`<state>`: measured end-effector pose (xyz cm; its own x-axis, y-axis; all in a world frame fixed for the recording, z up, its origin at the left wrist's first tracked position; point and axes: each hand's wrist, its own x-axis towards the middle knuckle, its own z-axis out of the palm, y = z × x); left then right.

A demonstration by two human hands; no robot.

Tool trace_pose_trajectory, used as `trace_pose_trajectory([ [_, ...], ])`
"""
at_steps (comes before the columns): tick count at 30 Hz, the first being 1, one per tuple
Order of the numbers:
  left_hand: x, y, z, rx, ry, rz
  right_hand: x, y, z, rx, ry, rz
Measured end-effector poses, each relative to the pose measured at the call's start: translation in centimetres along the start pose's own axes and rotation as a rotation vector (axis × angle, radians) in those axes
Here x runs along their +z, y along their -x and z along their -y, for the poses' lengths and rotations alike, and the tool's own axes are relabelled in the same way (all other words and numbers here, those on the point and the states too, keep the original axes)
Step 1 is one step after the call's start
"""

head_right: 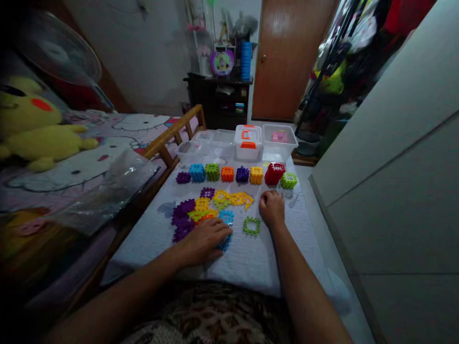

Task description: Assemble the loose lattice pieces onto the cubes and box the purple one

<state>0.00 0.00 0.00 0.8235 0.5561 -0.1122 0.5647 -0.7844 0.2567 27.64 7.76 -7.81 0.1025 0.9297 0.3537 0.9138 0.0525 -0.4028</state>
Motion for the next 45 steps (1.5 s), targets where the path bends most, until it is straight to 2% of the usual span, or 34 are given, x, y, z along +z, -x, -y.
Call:
trace_pose_trajectory([
  [7, -1.0, -0.7, -0.1, -0.015, -0.044, 0.081, 0.1, 0.2, 0.0, 0.007, -0.022, -0.021],
  [17, -1.0, -0.2, -0.5, -0.052, -0.078, 0.089, 0.0, 0.2, 0.0, 0.017, -0.016, -0.009],
  [21, -1.5, -0.6, 0.8, -0.059, -0.025, 0.022, -0.1, 0.2, 0.0, 0.020, -0.022, 0.000],
  [24, -2.1, -1.8, 2.3, -0.127, 0.003, -0.078, -0.1, 0.2, 0.0, 0.026, -0.028, 0.002],
  [26, -2.4, -2.9, 3.0, -0.166, 0.001, -0.101, -0.2, 0.2, 0.1, 0.029, -0.030, 0.002],
  [32, -1.9, -5.0, 3.2, -0.192, -0.041, -0.041, -0.3, 0.2, 0.3, 0.032, -0.027, 0.005],
  [45, -2.4, -5.9, 3.4, -0.207, -0.082, 0.071, -0.4, 0.3, 0.4, 0.046, -0.033, 0.003],
])
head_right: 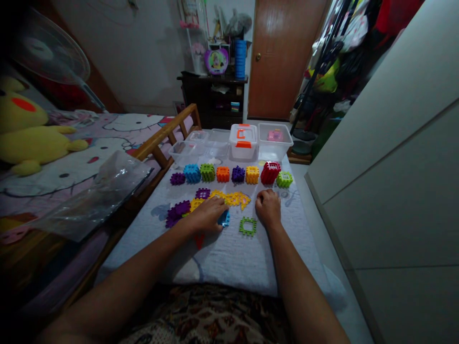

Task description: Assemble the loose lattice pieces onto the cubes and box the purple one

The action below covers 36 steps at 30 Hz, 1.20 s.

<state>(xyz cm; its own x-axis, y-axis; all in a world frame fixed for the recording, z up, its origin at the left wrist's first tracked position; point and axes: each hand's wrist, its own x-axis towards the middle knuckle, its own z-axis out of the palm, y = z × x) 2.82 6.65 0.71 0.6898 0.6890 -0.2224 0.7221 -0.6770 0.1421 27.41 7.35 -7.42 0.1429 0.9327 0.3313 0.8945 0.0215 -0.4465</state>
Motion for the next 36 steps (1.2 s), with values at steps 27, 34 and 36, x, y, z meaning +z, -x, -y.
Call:
trace_pose_trajectory([
  [27, -0.61, -0.18, 0.17, 0.090, -0.051, -0.019, 0.11, -0.01, -0.09, -0.012, 0.006, -0.012],
  [34, -0.95, -0.21, -0.04, 0.063, -0.031, -0.007, 0.21, -0.02, -0.27, -0.013, -0.001, -0.004],
  [36, -1.01, -0.31, -0.05, 0.072, -0.033, -0.006, 0.17, -0.02, -0.25, -0.011, 0.005, -0.004],
])
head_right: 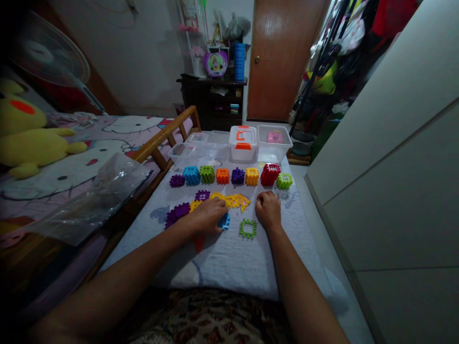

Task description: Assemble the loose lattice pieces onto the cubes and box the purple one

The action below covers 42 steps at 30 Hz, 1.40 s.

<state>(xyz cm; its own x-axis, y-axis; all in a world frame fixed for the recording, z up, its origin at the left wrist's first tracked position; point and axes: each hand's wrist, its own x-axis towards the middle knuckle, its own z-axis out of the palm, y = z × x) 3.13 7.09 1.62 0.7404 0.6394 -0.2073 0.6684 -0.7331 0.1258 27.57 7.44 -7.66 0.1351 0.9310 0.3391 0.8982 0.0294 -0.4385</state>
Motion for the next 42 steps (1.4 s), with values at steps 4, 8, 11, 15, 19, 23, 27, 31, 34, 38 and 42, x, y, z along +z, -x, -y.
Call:
trace_pose_trajectory([
  [4, 0.0, -0.1, 0.0, 0.024, -0.025, -0.009, -0.1, 0.0, 0.1, 0.001, 0.010, 0.004],
  [8, -0.3, -0.1, -0.3, 0.021, -0.030, 0.002, -0.1, 0.0, 0.2, 0.000, 0.002, 0.002],
  [11, -0.4, -0.1, -0.5, 0.015, -0.044, 0.002, 0.0, 0.1, 0.0, -0.011, -0.002, -0.010],
  [15, -0.3, 0.1, -0.5, 0.043, -0.036, -0.029, 0.3, 0.1, -0.3, -0.031, 0.000, -0.017],
  [19, -0.9, 0.7, -0.4, 0.101, -0.011, -0.109, 0.5, 0.1, -0.6, -0.047, 0.003, -0.026],
  [23, -3.1, 2.0, 1.2, 0.131, -0.003, -0.211, 0.6, 0.1, -0.8, -0.059, 0.005, -0.031],
  [27, -6.1, 3.0, 6.5, -0.008, -0.048, -0.268, 0.6, 0.0, -0.9, -0.063, -0.003, -0.020],
  [31, -7.8, 2.7, 13.7, -0.173, -0.131, -0.224, 0.6, 0.0, -0.9, -0.061, -0.011, -0.013],
  [34, -8.1, 1.6, 17.5, -0.222, -0.171, -0.154, 0.6, 0.0, -0.8, -0.059, -0.009, -0.020],
  [38, -7.8, 0.0, 19.7, -0.228, -0.204, -0.089, 0.6, 0.1, -0.7, -0.065, 0.006, -0.026],
  [42, -7.4, -1.1, 20.1, -0.211, -0.207, -0.080, 0.5, 0.0, -0.7, -0.073, -0.005, -0.032],
])
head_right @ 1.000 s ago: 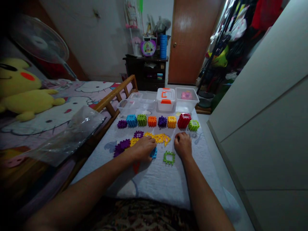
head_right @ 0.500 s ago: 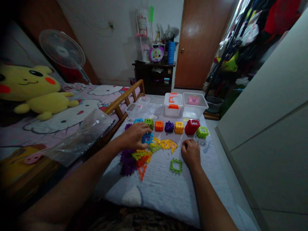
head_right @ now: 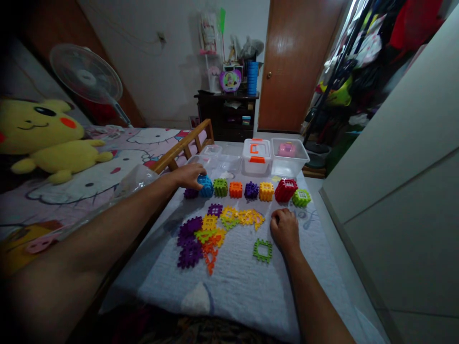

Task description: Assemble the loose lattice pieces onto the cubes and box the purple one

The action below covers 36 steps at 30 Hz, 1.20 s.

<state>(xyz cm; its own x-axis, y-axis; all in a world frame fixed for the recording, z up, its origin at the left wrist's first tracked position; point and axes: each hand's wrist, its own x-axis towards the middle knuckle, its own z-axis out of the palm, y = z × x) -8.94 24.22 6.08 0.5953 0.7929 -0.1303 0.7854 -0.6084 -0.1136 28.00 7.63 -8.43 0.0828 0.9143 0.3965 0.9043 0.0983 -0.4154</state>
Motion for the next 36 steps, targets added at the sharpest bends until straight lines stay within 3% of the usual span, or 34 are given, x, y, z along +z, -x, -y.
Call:
trace_pose_trajectory([
  [10, 0.9, -1.1, 0.2, 0.022, 0.005, 0.034, 0.0, 0.1, 0.0, 0.008, -0.002, -0.005],
  [24, 1.0, -0.6, 0.0, -0.023, 0.062, 0.043, -0.1, 0.0, 0.0, 0.007, 0.004, 0.001],
  [30, 0.1, 3.2, -1.7, 0.043, 0.112, -0.248, 0.0, 0.0, -0.2, -0.007, -0.010, 0.004],
  [32, 0.5, 5.2, -3.2, 0.050, 0.167, -0.255, 0.1, 0.0, -0.3, -0.012, -0.005, -0.004],
  [36, 2.8, 8.3, -7.0, 0.045, 0.264, -0.124, 0.2, -0.1, -0.5, -0.021, 0.002, 0.002],
])
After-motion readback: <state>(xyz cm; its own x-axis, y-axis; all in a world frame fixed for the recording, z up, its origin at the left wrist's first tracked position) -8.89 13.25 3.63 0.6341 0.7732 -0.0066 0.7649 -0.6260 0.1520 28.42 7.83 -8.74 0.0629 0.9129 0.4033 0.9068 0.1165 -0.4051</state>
